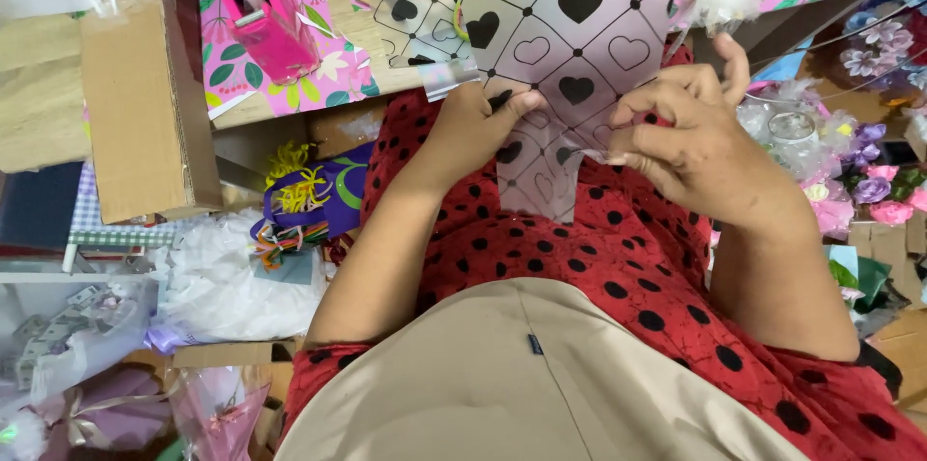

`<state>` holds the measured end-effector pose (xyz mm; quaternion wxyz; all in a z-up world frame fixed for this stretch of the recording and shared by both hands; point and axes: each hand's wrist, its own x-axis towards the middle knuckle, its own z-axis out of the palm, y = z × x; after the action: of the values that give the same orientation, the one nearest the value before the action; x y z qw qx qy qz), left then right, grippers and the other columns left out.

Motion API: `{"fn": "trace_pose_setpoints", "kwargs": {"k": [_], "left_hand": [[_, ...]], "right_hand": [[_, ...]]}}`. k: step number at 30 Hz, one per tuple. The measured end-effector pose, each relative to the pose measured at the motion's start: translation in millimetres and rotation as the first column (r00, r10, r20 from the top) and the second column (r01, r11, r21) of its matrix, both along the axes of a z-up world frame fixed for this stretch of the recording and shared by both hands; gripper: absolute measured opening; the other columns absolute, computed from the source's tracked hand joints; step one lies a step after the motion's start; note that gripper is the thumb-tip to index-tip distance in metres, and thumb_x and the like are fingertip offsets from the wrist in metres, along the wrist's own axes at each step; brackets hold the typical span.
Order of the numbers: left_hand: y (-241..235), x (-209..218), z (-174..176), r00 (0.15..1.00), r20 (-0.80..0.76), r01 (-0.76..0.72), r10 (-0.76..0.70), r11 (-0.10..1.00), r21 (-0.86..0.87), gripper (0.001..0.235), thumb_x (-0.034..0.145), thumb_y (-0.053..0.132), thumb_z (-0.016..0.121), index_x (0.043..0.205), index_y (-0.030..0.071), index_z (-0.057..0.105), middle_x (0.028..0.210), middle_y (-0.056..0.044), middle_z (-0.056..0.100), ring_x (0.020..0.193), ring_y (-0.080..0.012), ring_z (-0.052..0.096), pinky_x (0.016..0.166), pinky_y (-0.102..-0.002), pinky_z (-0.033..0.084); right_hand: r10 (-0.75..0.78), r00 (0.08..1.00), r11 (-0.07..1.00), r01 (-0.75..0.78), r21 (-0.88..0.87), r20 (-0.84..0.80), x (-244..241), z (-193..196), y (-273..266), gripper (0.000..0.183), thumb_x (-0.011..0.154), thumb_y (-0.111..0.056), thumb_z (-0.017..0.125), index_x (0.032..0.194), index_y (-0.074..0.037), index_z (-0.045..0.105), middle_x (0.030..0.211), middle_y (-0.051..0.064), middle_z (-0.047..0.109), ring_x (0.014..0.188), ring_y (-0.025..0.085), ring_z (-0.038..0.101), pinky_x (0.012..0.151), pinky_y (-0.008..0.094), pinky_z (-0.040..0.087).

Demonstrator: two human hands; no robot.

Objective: The person is preparing floral wrapping materials by cutting decorative heart-patterned film and brown paper, then folding and taping them to create a bouquet wrap.

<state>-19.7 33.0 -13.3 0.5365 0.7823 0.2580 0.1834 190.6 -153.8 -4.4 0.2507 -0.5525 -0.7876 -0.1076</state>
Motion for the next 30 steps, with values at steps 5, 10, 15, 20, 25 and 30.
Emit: {"fn": "trace_pose_setpoints", "kwargs": {"k": [5, 10, 15, 20, 25, 30], "left_hand": [[-1, -8, 7, 0.974, 0.174, 0.179, -0.142, 0.959, -0.220, 0.027, 0.097, 0.033, 0.067, 0.092, 0.010, 0.079, 0.068, 0.010, 0.051, 0.066, -0.0036, 0.047, 0.058, -0.020, 0.043], [-4, -10, 1, 0.986, 0.149, 0.130, -0.075, 0.906, -0.404, 0.068, 0.086, 0.035, 0.074, 0.141, 0.011, 0.042, 0.086, 0.004, 0.054, 0.079, -0.0077, 0.054, 0.063, -0.021, 0.043], [-2, -12, -13, 0.983, 0.167, -0.058, 0.078, 0.991, -0.122, 0.116, 0.078, 0.068, 0.067, 0.163, 0.017, 0.008, 0.136, -0.017, 0.056, 0.103, -0.0225, 0.060, 0.092, -0.035, 0.054], [-15, -37, 16, 0.841, 0.540, -0.142, 0.048, 0.981, 0.134, 0.068, 0.112, 0.058, 0.021, 0.132, 0.010, 0.065, 0.138, -0.011, 0.066, 0.139, -0.0279, 0.057, 0.125, -0.045, 0.040], [-40, -42, 37, 0.849, 0.513, -0.423, 0.127, 0.747, 0.514, 0.062, 0.103, 0.065, 0.047, 0.142, 0.017, 0.052, 0.150, -0.007, 0.054, 0.146, -0.0285, 0.053, 0.134, -0.060, 0.029], [-59, -39, 43, 0.861, 0.488, -0.481, 0.147, 0.550, 0.683, 0.071, 0.096, 0.056, 0.075, 0.148, 0.019, 0.044, 0.156, -0.002, 0.044, 0.154, -0.0306, 0.043, 0.138, -0.063, 0.021]], "right_hand": [[0.065, 0.946, 0.996, -0.080, -0.035, -0.318, 7, 6, -1, 0.007, 0.098, -0.023, 0.070, 0.091, -0.021, 0.069, 0.116, -0.001, 0.062, 0.116, 0.022, 0.053, 0.129, 0.054, 0.007], [0.010, 0.844, 1.000, -0.008, 0.006, -0.537, 9, -2, -6, 0.009, 0.103, -0.018, 0.067, 0.098, -0.013, 0.062, 0.103, 0.004, 0.065, 0.100, 0.019, 0.058, 0.122, 0.049, 0.029], [-0.091, 0.738, 0.988, 0.153, 0.035, -0.669, 9, -10, -10, 0.010, 0.106, -0.012, 0.072, 0.102, -0.010, 0.063, 0.097, 0.003, 0.064, 0.094, 0.018, 0.057, 0.108, 0.039, 0.041], [-0.135, 0.612, 0.973, 0.231, 0.013, -0.779, 2, -13, -9, 0.011, 0.106, -0.007, 0.075, 0.103, -0.008, 0.064, 0.098, 0.004, 0.061, 0.093, 0.016, 0.055, 0.094, 0.030, 0.048], [-0.176, 0.650, 0.957, 0.290, 0.028, -0.739, -2, -17, -7, 0.012, 0.104, -0.008, 0.079, 0.103, -0.009, 0.067, 0.100, 0.004, 0.063, 0.101, 0.018, 0.057, 0.104, 0.035, 0.047], [-0.143, 0.694, 0.965, 0.258, 0.057, -0.706, -11, -12, -5, 0.011, 0.104, -0.009, 0.077, 0.101, -0.007, 0.066, 0.099, 0.006, 0.065, 0.098, 0.020, 0.059, 0.107, 0.039, 0.047]]}}
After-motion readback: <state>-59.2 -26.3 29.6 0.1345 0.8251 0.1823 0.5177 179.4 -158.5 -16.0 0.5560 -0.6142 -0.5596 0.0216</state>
